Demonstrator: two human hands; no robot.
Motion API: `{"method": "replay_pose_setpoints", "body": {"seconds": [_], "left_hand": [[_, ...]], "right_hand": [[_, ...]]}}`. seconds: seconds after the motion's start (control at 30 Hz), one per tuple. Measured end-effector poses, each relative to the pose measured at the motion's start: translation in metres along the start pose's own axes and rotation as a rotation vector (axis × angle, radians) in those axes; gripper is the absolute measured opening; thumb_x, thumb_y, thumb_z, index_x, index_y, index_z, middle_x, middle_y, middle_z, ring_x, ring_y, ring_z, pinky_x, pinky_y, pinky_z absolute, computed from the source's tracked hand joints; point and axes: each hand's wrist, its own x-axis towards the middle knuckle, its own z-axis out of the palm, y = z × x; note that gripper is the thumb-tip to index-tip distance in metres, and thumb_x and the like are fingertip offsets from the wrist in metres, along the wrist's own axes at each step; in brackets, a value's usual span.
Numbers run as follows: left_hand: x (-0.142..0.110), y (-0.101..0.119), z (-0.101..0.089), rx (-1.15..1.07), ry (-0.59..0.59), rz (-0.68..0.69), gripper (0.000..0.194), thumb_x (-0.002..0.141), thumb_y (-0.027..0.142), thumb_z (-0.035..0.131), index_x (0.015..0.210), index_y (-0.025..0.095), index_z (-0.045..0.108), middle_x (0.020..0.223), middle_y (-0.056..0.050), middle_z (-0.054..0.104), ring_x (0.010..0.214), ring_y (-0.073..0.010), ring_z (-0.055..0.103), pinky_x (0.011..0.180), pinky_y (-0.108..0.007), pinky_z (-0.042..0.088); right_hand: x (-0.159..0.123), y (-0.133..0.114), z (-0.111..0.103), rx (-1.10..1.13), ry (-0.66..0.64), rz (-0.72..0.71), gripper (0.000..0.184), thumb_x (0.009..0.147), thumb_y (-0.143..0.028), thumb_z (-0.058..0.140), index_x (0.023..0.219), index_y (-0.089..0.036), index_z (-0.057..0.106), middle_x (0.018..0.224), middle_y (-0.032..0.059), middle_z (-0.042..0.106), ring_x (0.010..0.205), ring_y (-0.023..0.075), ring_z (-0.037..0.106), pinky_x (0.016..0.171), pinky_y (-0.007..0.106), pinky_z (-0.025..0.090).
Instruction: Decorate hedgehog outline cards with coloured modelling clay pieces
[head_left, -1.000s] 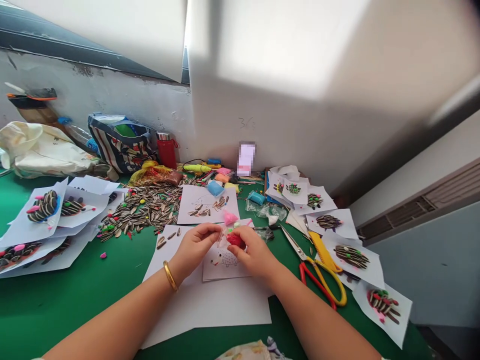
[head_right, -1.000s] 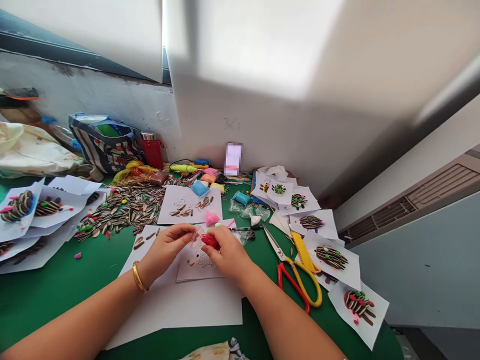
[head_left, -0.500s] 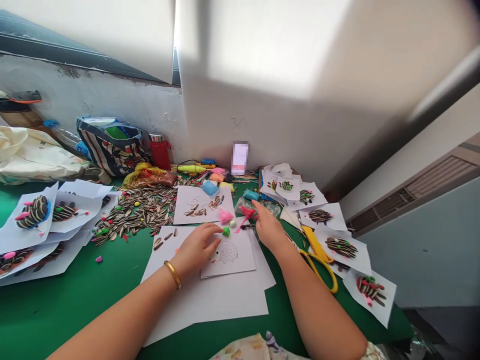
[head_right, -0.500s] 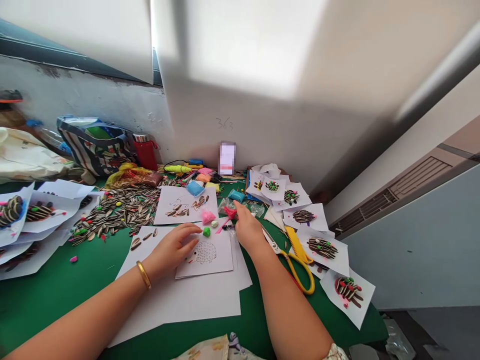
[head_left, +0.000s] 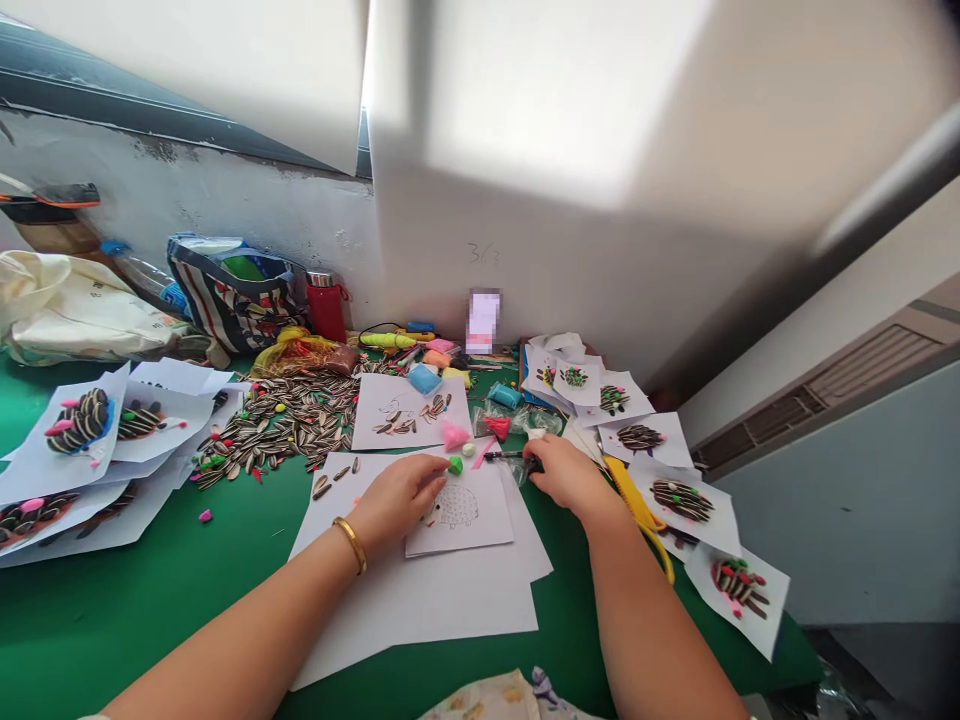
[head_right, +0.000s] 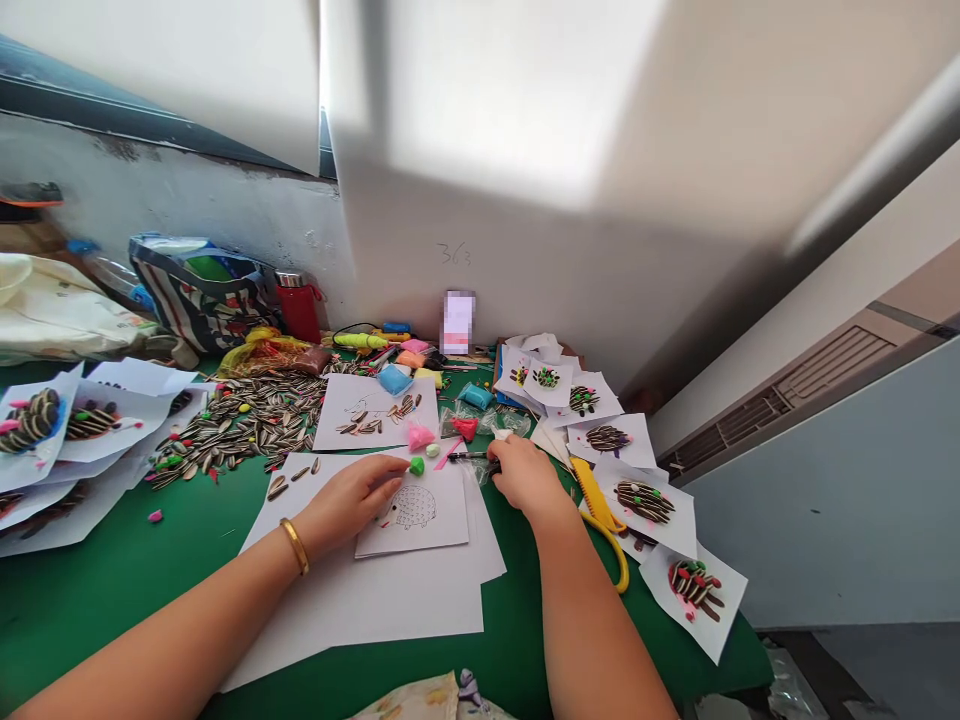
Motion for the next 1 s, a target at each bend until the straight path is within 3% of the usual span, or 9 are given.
{"method": "replay_pose_setpoints", "body": {"seconds": [0.17,0.3,0.4,0.53,0.63,0.77,1.0], "left_hand": [[0.001,-0.001,0.0,-0.015,0.023,0.008,0.03,0.09,0.034,0.053,0.112,0.024,0.07,0.113,-0.008,0.072,0.101,-0.0266,0.064,0.093,-0.039,0.048],[0.0,0.001,-0.001,0.005,0.104,0.048,0.026,0.09,0.031,0.053,0.107,0.023,0.071,0.111,-0.009,0.07,0.108,-0.0269,0.061,0.098,-0.042,0.045],[-0.003,0.005,-0.001,-0.078,0.185,0.066,0.024,0.092,0.033,0.052,0.107,0.023,0.068,0.113,-0.009,0.069,0.11,-0.0247,0.06,0.099,-0.04,0.045],[-0.007,0.009,0.003,-0.293,0.218,-0.007,0.019,0.092,0.036,0.054,0.099,0.022,0.063,0.098,-0.006,0.068,0.092,-0.0195,0.063,0.084,-0.033,0.05],[-0.006,0.011,0.005,-0.513,0.209,-0.073,0.017,0.088,0.035,0.059,0.095,0.02,0.06,0.09,-0.003,0.065,0.082,-0.0168,0.063,0.076,-0.031,0.052],[-0.002,0.013,0.003,-0.753,0.183,-0.166,0.02,0.082,0.033,0.067,0.093,0.019,0.057,0.086,-0.002,0.065,0.08,-0.0165,0.065,0.075,-0.031,0.052],[-0.001,0.017,0.005,-0.875,0.173,-0.268,0.031,0.072,0.027,0.075,0.093,0.02,0.053,0.085,-0.001,0.066,0.08,-0.0158,0.065,0.073,-0.029,0.052]], "right_hand": [[0.001,-0.012,-0.001,-0.01,0.029,0.002,0.011,0.076,-0.011,0.064,0.075,-0.022,0.065,0.087,0.0058,0.059,0.086,0.0215,0.056,0.064,0.028,0.036],[-0.002,-0.035,-0.004,0.26,0.146,-0.015,0.008,0.083,-0.016,0.054,0.085,-0.022,0.059,0.088,0.0022,0.061,0.074,0.0167,0.055,0.063,0.028,0.039],[-0.004,-0.06,0.005,0.524,0.17,-0.154,0.013,0.083,-0.016,0.051,0.093,-0.022,0.057,0.096,0.0024,0.062,0.079,0.0164,0.057,0.071,0.029,0.046],[-0.005,-0.084,0.018,0.621,0.179,-0.339,0.022,0.077,-0.007,0.05,0.091,-0.022,0.056,0.101,0.0051,0.058,0.097,0.0191,0.056,0.085,0.033,0.048],[-0.006,-0.088,0.021,0.653,0.177,-0.347,0.023,0.077,-0.006,0.052,0.093,-0.022,0.058,0.109,0.007,0.055,0.104,0.02,0.055,0.09,0.035,0.048],[-0.006,-0.084,0.024,0.689,0.197,-0.34,0.028,0.079,-0.006,0.052,0.101,-0.022,0.059,0.109,0.007,0.056,0.1,0.0191,0.057,0.086,0.034,0.05],[-0.004,-0.079,0.029,0.696,0.236,-0.349,0.034,0.08,-0.009,0.054,0.11,-0.023,0.059,0.109,0.0071,0.061,0.096,0.0196,0.058,0.076,0.032,0.052]]}}
